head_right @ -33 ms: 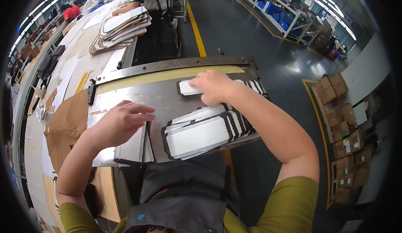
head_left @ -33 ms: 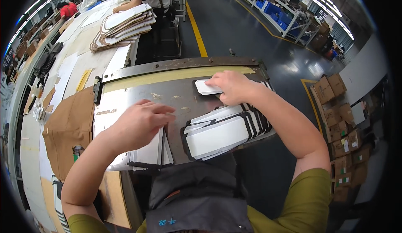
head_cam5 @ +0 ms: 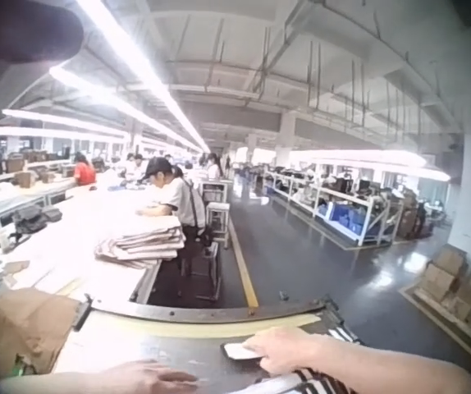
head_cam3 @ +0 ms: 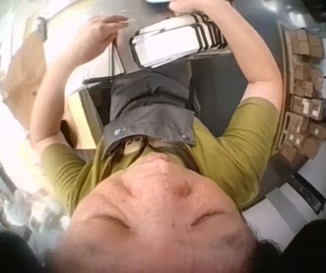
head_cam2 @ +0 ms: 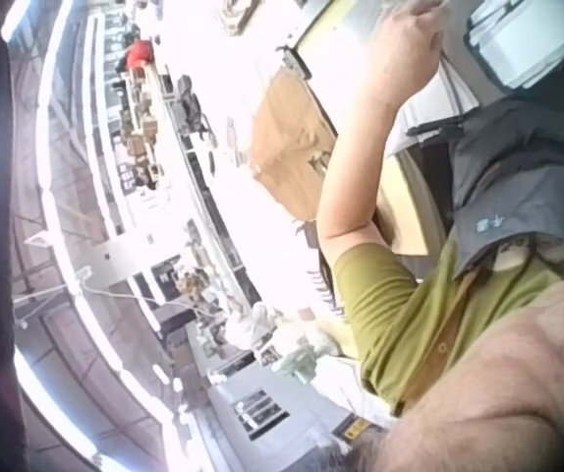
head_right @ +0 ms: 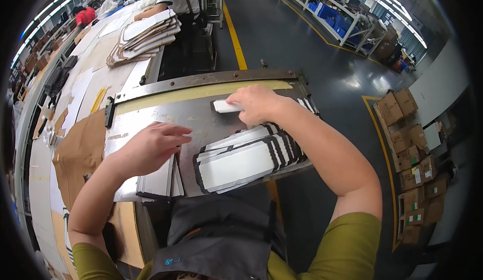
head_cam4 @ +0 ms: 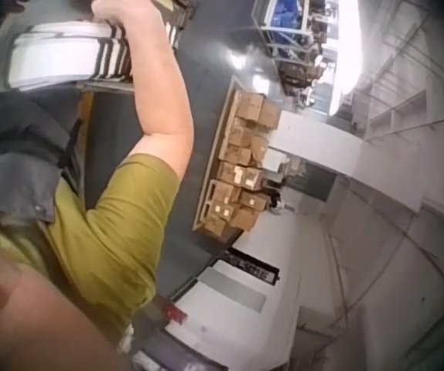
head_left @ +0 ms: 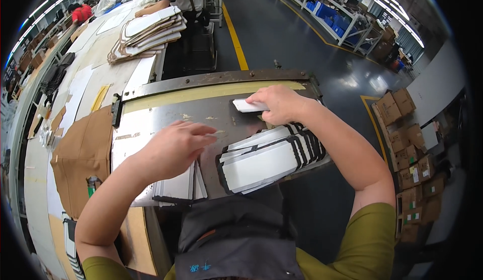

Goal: Folding and aligning white linings into dark leather components using a metal guide.

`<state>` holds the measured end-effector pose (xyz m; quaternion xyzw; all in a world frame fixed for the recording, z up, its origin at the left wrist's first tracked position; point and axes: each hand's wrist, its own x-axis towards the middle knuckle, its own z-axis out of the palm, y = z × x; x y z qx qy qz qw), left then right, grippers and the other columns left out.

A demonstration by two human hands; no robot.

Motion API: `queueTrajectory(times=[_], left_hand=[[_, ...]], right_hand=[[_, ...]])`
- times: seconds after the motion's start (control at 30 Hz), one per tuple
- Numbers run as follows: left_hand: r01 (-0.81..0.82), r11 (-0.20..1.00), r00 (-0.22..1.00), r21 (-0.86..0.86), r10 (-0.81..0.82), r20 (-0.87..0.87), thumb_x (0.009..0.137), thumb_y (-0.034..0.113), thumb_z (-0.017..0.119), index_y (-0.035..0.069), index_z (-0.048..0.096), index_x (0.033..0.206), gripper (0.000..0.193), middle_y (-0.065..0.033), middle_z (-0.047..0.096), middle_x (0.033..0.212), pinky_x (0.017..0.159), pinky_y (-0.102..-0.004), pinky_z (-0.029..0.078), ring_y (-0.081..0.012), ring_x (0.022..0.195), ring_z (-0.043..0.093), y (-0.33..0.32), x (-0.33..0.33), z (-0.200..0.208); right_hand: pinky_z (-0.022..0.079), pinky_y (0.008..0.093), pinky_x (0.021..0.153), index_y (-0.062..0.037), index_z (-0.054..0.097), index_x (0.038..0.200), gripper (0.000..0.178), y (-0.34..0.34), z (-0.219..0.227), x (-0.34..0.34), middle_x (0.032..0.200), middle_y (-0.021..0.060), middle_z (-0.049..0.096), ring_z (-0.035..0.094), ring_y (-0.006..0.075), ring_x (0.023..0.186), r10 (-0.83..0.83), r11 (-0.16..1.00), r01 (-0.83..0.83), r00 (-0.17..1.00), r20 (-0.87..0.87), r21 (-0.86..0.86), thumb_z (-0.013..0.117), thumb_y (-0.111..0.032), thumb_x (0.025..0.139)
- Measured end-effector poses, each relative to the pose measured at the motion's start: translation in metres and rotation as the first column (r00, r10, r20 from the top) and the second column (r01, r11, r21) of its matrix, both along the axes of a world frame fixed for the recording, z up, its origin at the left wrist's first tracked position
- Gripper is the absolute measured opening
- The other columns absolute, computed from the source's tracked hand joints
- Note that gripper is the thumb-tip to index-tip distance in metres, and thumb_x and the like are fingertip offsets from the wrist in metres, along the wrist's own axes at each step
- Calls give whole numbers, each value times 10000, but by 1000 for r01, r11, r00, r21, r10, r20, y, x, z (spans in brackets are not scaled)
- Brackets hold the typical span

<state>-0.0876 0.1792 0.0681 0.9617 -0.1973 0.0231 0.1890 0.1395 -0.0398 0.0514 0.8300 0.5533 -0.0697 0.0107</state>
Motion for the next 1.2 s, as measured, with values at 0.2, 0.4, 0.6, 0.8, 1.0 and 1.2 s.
queueTrajectory(times=[0.2,0.4,0.6,0.8,1.0,1.2], left_hand=[[-18,999,994,-36,22,104,889,45,633,15,536,1298,421,-172,572,1321,992,-423,478,-362,1161,587,-29,66,-36],[-154,971,980,-180,173,95,858,38,675,7,448,1243,448,-202,589,1202,983,-429,481,-385,1153,585,-42,92,-41],[-171,861,970,-478,233,73,808,40,741,16,450,1238,520,-183,606,1138,951,-400,501,-326,1084,627,-49,106,-51],[-101,952,994,-289,84,-72,842,104,749,5,562,1189,407,-171,624,1112,937,-390,505,-315,1060,629,-59,106,-50],[54,995,996,79,-59,60,982,328,588,188,639,1298,350,-43,617,1294,1069,-398,410,-268,1213,540,-63,103,-53],[17,990,1000,137,-17,-2,977,396,573,209,684,1233,336,-32,616,1296,1054,-398,415,-249,1213,541,-74,102,-44]], right_hand=[[514,310,826,-47,723,1141,273,1,5,3,931,66,732,633,119,880,-156,972,228,787,-597,47,662,-220,939],[430,304,971,-68,731,1132,502,-12,-18,9,1049,22,695,575,125,1018,-134,885,446,521,-843,135,514,-506,1020],[452,274,954,-19,667,1210,410,-10,-15,6,1105,20,681,581,86,1027,-111,843,524,392,-913,123,512,-365,1054],[488,303,850,-29,694,1134,255,-14,-15,10,1032,52,714,633,148,919,-88,947,265,758,-646,182,661,-186,936],[535,456,791,-33,718,967,324,-20,17,42,944,222,703,674,401,893,-313,932,324,945,-91,163,650,-336,874],[556,476,799,-132,753,938,196,-21,75,78,917,152,731,694,390,897,-674,559,342,718,174,756,653,-294,892]])
